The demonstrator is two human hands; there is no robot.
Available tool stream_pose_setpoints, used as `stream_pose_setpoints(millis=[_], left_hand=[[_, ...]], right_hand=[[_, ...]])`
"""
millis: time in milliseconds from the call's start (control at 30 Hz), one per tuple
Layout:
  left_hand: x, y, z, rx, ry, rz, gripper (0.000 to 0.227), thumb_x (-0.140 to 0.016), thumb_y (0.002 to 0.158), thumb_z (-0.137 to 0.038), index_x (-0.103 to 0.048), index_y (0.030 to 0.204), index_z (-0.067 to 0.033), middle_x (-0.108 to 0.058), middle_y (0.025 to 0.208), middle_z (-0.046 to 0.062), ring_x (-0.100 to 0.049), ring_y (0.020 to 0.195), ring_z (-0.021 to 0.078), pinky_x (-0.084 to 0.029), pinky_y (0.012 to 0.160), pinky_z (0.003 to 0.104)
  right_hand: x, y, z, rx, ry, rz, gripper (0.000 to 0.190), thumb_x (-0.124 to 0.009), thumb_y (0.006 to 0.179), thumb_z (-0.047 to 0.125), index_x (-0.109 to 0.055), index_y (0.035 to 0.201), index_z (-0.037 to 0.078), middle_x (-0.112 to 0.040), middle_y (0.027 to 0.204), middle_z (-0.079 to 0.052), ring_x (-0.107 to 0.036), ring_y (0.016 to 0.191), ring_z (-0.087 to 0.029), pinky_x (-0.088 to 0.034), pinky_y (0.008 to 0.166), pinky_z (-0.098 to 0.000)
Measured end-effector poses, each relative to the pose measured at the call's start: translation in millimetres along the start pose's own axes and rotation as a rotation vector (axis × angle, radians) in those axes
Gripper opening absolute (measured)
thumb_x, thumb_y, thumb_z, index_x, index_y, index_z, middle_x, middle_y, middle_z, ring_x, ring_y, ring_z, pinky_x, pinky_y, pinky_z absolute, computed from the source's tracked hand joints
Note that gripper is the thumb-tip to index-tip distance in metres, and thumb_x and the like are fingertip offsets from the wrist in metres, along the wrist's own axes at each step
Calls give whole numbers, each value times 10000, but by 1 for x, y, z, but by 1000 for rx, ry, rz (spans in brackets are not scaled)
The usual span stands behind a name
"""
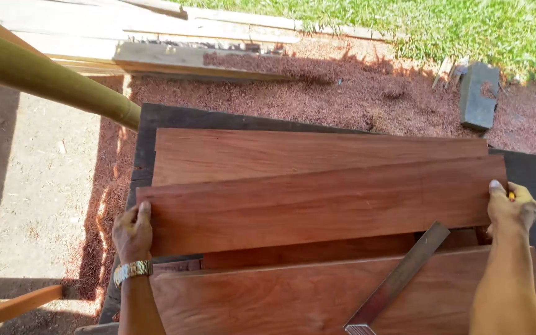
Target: Measuring and marking wooden planks using a square ruler, a marking gauge, and a pencil.
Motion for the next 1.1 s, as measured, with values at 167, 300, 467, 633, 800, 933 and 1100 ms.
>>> stream_pose_setpoints(millis=[167, 300, 467, 633, 800, 933, 1100], left_hand=[[-26, 48, -66, -162, 104, 33, 416, -658, 1069, -387, -743, 1230, -13, -646, 1236, 199, -594, 1129, 323, -469, 986, 472], [-35, 58, -109, -34, 31, 99, 369, -658, 1033, -378, -747, 1215, -70, -690, 1207, 173, -616, 1109, 283, -498, 970, 441], [-27, 25, -126, -283, -101, -94, 423, -680, 947, -283, -663, 1324, -92, -691, 1261, 112, -609, 1145, 223, -519, 977, 410], [-24, -180, -162, -831, 78, 8, 416, -729, 985, -255, -659, 1369, -110, -617, 1376, 142, -506, 1372, 349, -385, 1179, 486], [-37, -311, -143, -958, 142, 70, 500, -684, 949, -358, -664, 1375, -97, -573, 1464, 197, -427, 1453, 403, -265, 1202, 576], [-57, -328, -125, -1050, 344, 22, 411, -633, 1040, -454, -706, 1350, -194, -653, 1467, 105, -493, 1480, 302, -150, 1271, 626], [-67, -321, -108, -1016, 350, 84, 381, -588, 1121, -488, -698, 1323, -184, -690, 1316, 71, -535, 1386, 274, -124, 1279, 662]], right_hand=[[0, 22, -7, -76, -39, -24, 367, -727, 1057, 379, -704, 1319, 123, -675, 963, -59, -539, 594, -151, -414, 409, -372], [-22, 75, -36, 214, 164, 110, 479, -745, 1023, 194, -615, 1467, 68, -633, 1220, -80, -587, 985, -157, -474, 742, -339], [28, -10, 20, 369, 218, 190, 537, -620, 1058, 27, -462, 1571, 16, -575, 1378, -160, -573, 1268, -214, -516, 1071, -297], [114, -140, -21, 366, 607, 397, 736, -477, 1063, 16, -165, 1726, 90, -245, 1782, -170, -443, 1537, -363, -512, 1103, -455], [208, -245, -112, 271, 778, 388, 812, -487, 1046, 209, -68, 1738, 141, -150, 1810, -164, -376, 1512, -451, -453, 1062, -549], [240, -319, -230, 11, 1070, 418, 887, -604, 985, 275, -99, 1698, 125, -99, 1783, -152, -344, 1476, -479, -435, 1035, -598], [217, -362, -392, -287, 1086, 152, 762, -527, 1009, 254, -245, 1690, 58, -333, 1694, -201, -618, 1196, -460, -574, 857, -519]])
Point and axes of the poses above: each hand's wrist, its own y-axis towards the middle knuckle, its own x-axis out of the back of the hand, z = x × y, the point moved 10 cm from there along y, towards the middle knuckle
